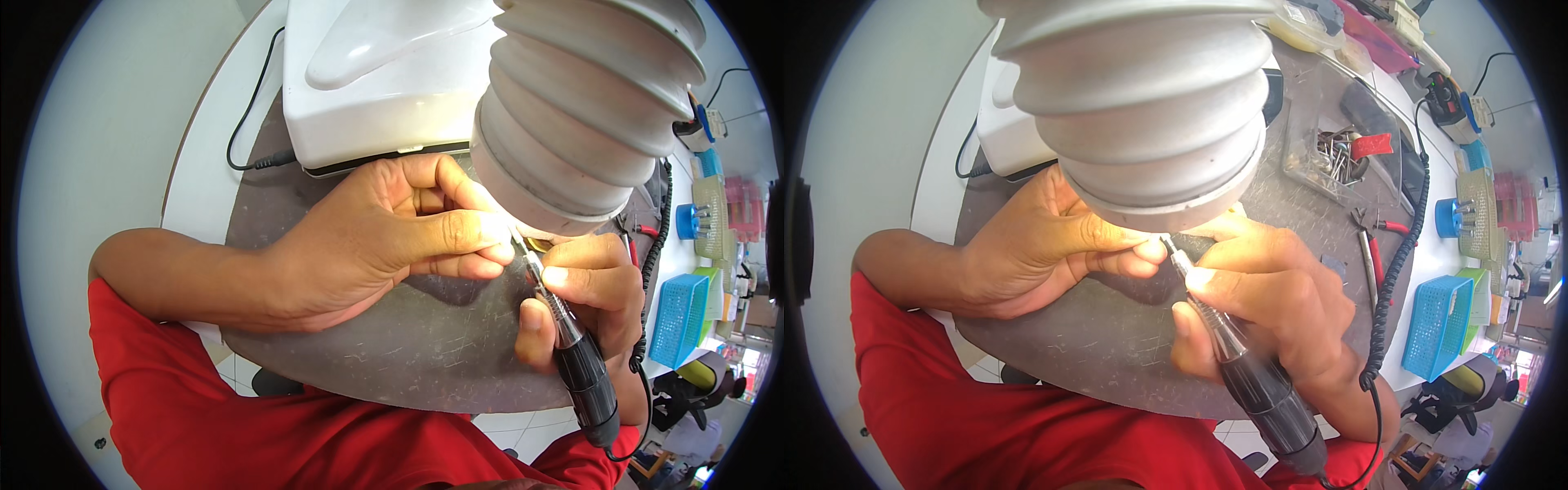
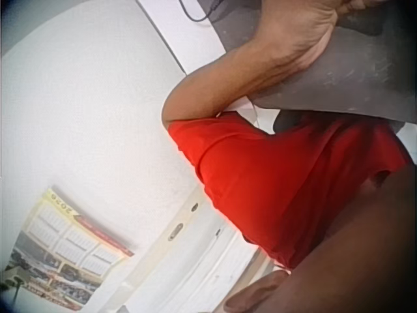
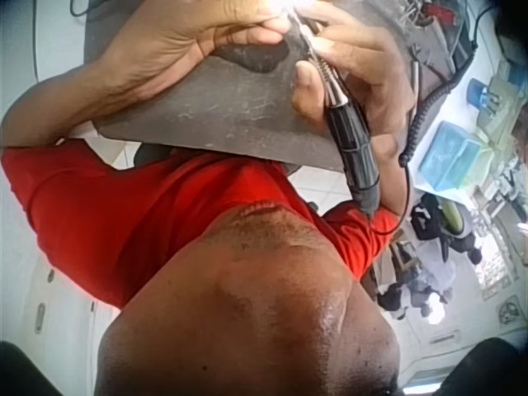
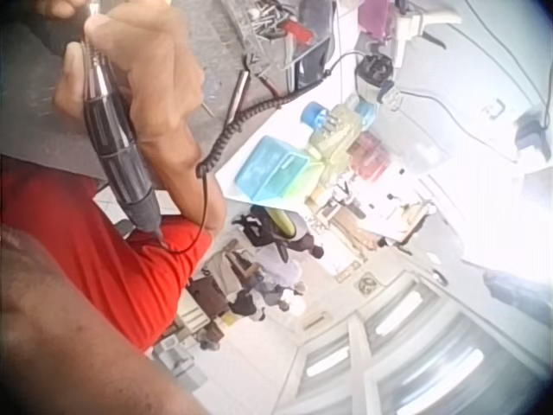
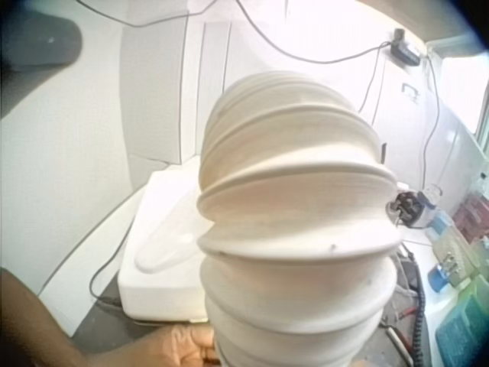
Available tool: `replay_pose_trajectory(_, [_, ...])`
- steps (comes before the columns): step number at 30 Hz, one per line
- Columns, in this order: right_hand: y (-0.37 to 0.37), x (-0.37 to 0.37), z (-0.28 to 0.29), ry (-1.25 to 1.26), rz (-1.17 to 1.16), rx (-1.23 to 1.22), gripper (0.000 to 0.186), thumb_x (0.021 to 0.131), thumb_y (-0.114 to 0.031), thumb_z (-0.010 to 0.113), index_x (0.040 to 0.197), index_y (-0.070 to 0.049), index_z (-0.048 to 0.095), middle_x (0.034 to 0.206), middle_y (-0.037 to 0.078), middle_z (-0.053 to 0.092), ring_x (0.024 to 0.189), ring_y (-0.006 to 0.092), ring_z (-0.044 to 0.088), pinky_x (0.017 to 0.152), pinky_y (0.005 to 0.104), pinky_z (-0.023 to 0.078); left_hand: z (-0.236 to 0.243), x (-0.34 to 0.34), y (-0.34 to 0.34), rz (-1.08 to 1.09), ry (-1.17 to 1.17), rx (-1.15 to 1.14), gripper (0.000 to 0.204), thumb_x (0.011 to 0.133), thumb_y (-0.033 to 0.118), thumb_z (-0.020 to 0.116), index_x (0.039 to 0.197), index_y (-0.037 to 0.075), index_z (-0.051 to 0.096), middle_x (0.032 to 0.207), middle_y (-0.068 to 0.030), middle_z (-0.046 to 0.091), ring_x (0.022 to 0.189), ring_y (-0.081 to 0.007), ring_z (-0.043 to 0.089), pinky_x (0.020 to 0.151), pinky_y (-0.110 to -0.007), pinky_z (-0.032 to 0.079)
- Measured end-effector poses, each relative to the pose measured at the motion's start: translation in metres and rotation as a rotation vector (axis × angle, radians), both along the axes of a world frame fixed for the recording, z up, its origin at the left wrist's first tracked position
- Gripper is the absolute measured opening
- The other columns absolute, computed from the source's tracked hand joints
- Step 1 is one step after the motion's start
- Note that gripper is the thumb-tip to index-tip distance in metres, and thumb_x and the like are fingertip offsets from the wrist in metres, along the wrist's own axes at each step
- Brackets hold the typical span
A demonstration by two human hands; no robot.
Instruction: The person uses a rotary tool to grind or polish a small electronic component held in their left hand. The task is performed under a magnifying lamp in a workshop setting, with the person carefully manipulating the tool against the component's surface.
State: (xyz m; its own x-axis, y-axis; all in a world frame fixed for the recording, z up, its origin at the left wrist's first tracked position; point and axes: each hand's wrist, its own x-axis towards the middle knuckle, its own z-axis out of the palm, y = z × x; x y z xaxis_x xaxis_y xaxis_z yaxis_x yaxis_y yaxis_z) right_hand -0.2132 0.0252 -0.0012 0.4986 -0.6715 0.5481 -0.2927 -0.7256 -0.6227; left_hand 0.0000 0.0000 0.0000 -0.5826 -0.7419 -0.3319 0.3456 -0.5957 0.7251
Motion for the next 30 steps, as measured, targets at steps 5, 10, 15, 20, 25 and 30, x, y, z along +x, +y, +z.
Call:
replay_pose_trajectory(5, [0.0001, 0.0004, 0.0008, -0.004, 0.006, -0.046, 0.03, 0.078, -0.006, 0.064, 0.101, -0.001, 0.046, 0.086, 0.014, 0.052, 0.071, 0.019, 0.053, 0.07, 0.0307, 0.047, 0.0013, 0.0004, 0.0016, 0.018, 0.018, 0.004, 0.034, 0.086, 0.003, 0.06, 0.118, 0.0, 0.049, 0.106, -0.0104, 0.06, 0.095, -0.0167, 0.062, 0.082, -0.027, 0.055])
replay_pose_trajectory(10, [-0.0021, -0.0001, -0.0028, -0.036, 0.029, -0.027, 0.03, 0.078, -0.007, 0.064, 0.101, -0.002, 0.046, 0.086, 0.013, 0.052, 0.071, 0.0186, 0.052, 0.069, 0.0297, 0.045, -0.0002, 0.0011, 0.0, 0.007, 0.013, -0.009, 0.033, 0.086, 0.003, 0.059, 0.117, -0.001, 0.05, 0.103, -0.0112, 0.061, 0.094, -0.0171, 0.062, 0.081, -0.027, 0.055])
replay_pose_trajectory(15, [-0.0001, -0.0011, 0.0028, 0.008, 0.013, -0.013, 0.029, 0.079, -0.007, 0.064, 0.101, -0.002, 0.046, 0.086, 0.013, 0.052, 0.073, 0.0194, 0.054, 0.072, 0.0328, 0.048, -0.0003, 0.0009, 0.0003, 0.009, 0.017, -0.004, 0.033, 0.086, 0.003, 0.059, 0.117, -0.002, 0.05, 0.103, -0.0112, 0.061, 0.093, -0.0169, 0.063, 0.08, -0.027, 0.055])
replay_pose_trajectory(20, [-0.0001, -0.0016, 0.0038, 0.015, 0.016, -0.01, 0.028, 0.079, -0.007, 0.064, 0.1, -0.001, 0.047, 0.086, 0.013, 0.052, 0.074, 0.0204, 0.055, 0.073, 0.0345, 0.049, -0.0001, 0.0006, 0.0007, 0.011, 0.016, -0.002, 0.033, 0.086, 0.003, 0.059, 0.117, -0.002, 0.05, 0.103, -0.0107, 0.061, 0.092, -0.0165, 0.062, 0.08, -0.026, 0.055])
replay_pose_trajectory(25, [0.0, -0.0015, 0.0032, 0.004, 0.012, -0.017, 0.028, 0.079, -0.007, 0.064, 0.1, -0.001, 0.047, 0.085, 0.013, 0.052, 0.073, 0.0206, 0.055, 0.072, 0.0326, 0.048, -0.0008, 0.0004, 0.0009, 0.01, 0.024, -0.007, 0.033, 0.086, 0.003, 0.059, 0.118, -0.001, 0.049, 0.104, -0.0104, 0.06, 0.093, -0.0162, 0.062, 0.08, -0.026, 0.055])
replay_pose_trajectory(30, [-0.0023, -0.0018, -0.0014, -0.025, 0.039, -0.024, 0.028, 0.078, -0.008, 0.064, 0.1, -0.001, 0.046, 0.084, 0.013, 0.052, 0.072, 0.0195, 0.054, 0.069, 0.0306, 0.046, -0.0007, 0.0005, 0.0007, 0.007, 0.017, -0.003, 0.033, 0.086, 0.002, 0.058, 0.118, -0.001, 0.049, 0.104, -0.0103, 0.06, 0.093, -0.0159, 0.062, 0.08, -0.027, 0.055])
